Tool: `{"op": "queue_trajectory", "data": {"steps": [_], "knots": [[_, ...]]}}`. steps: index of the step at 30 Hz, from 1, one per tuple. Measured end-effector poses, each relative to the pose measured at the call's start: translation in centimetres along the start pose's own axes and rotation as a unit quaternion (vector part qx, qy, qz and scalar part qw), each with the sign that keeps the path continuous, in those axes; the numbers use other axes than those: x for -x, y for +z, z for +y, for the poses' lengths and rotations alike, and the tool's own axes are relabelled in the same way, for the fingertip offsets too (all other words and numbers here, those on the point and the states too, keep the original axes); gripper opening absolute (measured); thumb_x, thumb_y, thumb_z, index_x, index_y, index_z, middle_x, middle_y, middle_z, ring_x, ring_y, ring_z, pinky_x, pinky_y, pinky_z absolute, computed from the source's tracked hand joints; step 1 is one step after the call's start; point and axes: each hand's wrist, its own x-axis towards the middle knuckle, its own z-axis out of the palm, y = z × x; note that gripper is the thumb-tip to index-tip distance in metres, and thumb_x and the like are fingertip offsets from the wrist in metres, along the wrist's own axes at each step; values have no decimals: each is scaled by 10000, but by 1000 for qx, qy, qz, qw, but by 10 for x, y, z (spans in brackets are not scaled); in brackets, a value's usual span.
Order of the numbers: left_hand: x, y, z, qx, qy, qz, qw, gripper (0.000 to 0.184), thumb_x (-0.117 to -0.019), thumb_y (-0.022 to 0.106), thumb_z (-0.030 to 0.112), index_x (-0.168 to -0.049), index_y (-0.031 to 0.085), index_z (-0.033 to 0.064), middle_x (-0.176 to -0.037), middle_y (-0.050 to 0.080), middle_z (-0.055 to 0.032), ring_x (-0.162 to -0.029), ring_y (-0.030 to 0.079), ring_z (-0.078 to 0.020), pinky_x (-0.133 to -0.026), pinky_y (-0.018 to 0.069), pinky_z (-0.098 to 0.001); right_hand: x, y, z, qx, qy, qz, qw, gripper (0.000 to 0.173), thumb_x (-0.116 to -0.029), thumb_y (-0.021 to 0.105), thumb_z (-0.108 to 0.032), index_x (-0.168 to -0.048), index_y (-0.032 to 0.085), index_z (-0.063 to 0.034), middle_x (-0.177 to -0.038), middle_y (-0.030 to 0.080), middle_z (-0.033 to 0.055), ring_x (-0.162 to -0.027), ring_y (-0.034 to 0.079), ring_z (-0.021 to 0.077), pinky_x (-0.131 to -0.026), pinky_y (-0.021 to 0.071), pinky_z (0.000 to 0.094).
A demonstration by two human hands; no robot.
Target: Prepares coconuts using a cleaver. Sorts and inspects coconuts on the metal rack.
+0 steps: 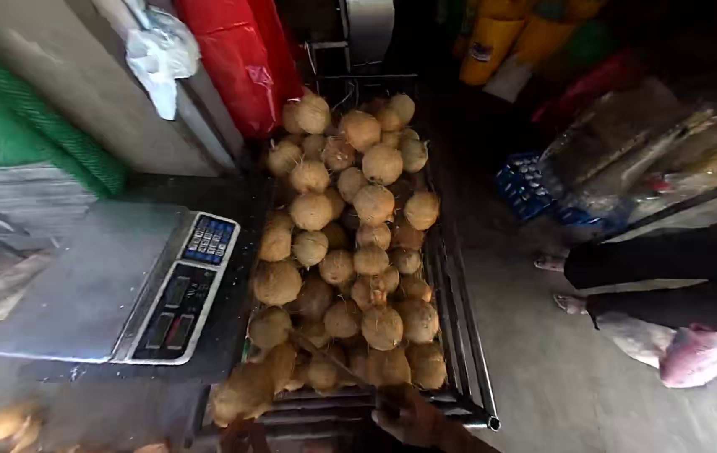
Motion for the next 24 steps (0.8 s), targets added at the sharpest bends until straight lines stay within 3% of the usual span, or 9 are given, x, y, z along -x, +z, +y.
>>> {"op": "queue_trajectory", "data": {"steps": [3,6,10,14,17,19,20,22,24], "knots": [[-35,76,62,-40,18,-131,990,394,-924,647,110,-1259,602,-91,-1104,687,-213,-920,703,-220,-783,610,-386,10,-37,18,-54,54,82,994,248,-959,650,-257,-918,672,-14,-722,615,50,-650,586,112,-636,514,323],[-57,159,95,-63,74,-258,961,420,-885,685,133,-1262,643,-45,-1186,677,-232,-997,697,-323,-847,593,-497,20,-65,31,-96,96,159,978,216,-927,674,-256,-901,662,-42,-682,580,-15,-603,548,46,-602,494,261],[-74,249,119,-156,121,-445,873,469,-952,651,264,-1375,615,66,-1371,616,-183,-1282,585,-349,-1080,483,-515,36,-91,45,-114,155,234,953,213,-903,690,-270,-896,682,-57,-687,612,-23,-605,576,41,-599,522,269],[-66,311,132,-223,184,-534,795,486,-944,621,311,-1389,613,115,-1400,595,-162,-1299,549,-371,-1058,457,-541,55,-99,58,-143,163,320,922,183,-876,697,-274,-843,661,-98,-641,593,-79,-555,556,1,-548,509,226],[-45,352,144,-287,186,-627,700,711,-937,667,433,-1557,436,170,-1573,430,-194,-1450,387,-424,-1140,328,-639,66,-94,69,-153,142,377,902,171,-887,704,-272,-869,687,-103,-660,629,-88,-560,578,-11,-556,533,215],[-29,381,145,-303,155,-659,671,955,-859,739,543,-1617,303,158,-1644,283,-234,-1508,257,-462,-1182,223,-680,69,-89,73,-151,138,404,891,205,-888,706,-280,-906,698,-76,-676,651,-77,-565,594,-6,-558,548,220],[-21,396,141,-305,129,-660,674,1102,-784,778,615,-1632,251,147,-1660,227,-248,-1519,217,-473,-1190,196,-681,70,-87,72,-153,144,409,888,224,-893,704,-285,-927,692,-64,-687,657,-71,-576,603,0,-568,558,229],[-5,423,126,-299,78,-642,702,1367,-604,876,669,-1634,195,82,-1666,167,-275,-1522,185,-493,-1196,220,-664,73,-86,66,-144,174,410,884,245,-887,703,-264,-929,682,-23,-678,656,-38,-570,608,20,-567,564,259],[5,442,111,-293,72,-623,722,1449,-511,910,655,-1619,209,37,-1659,203,-266,-1525,230,-440,-1213,273,-576,74,-87,62,-126,195,403,885,253,-891,704,-232,-914,691,19,-684,671,6,-591,626,41,-601,575,287]]}}
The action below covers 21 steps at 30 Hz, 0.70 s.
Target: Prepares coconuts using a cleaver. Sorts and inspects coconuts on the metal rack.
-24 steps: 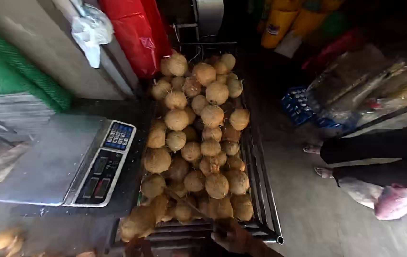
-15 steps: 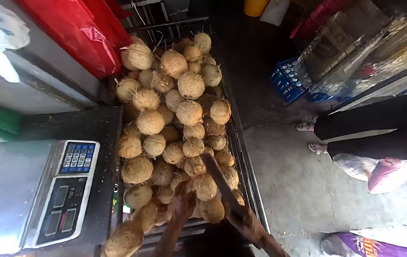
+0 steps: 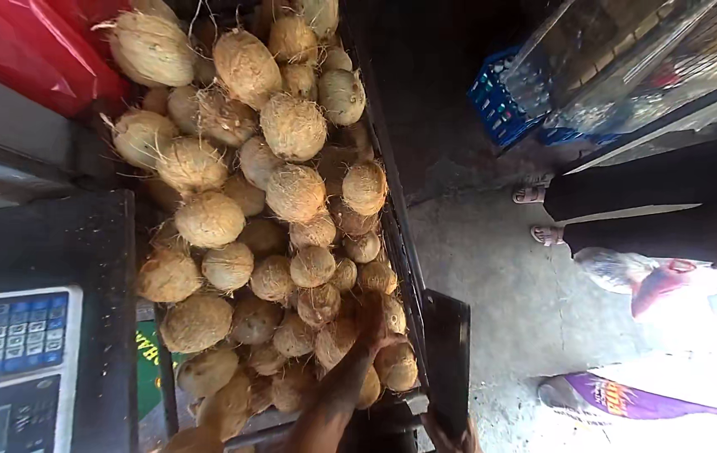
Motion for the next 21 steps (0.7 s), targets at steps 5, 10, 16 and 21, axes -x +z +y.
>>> {"op": "queue_trajectory", "data": {"steps": [5,10,16,21], "knots": [[-14,-3,8,-41,-36,-37,998,1350,-528,909,585,-1603,269,79,-1632,285,-239,-1464,364,-409,-1108,424,-568,-1,6,4,-41,10,-14,999,231,-912,690,-202,-932,667,27,-722,675,-1,-652,637,28,-661,579,268],[-12,-32,6,-21,-43,-73,996,1344,-532,905,634,-1609,279,130,-1633,291,-205,-1420,420,-422,-1014,474,-648,-17,3,-11,-72,14,-26,997,180,-886,697,-171,-943,661,-5,-711,660,-33,-609,617,19,-614,568,250],[-4,-81,-16,106,-65,-32,992,1199,-546,887,665,-1501,444,91,-1386,588,-193,-1239,598,-363,-995,508,-589,-29,-1,-19,-103,-21,-53,993,177,-888,722,-249,-924,667,-84,-686,640,-83,-574,585,2,-566,539,236],[55,-135,-58,546,-31,-93,832,610,-900,682,439,-1391,515,118,-1143,684,-105,-957,676,-217,-754,587,-414,-21,4,-30,-91,-64,-52,992,140,-881,718,-185,-946,676,-68,-749,678,-93,-660,626,-25,-666,573,216]]}}
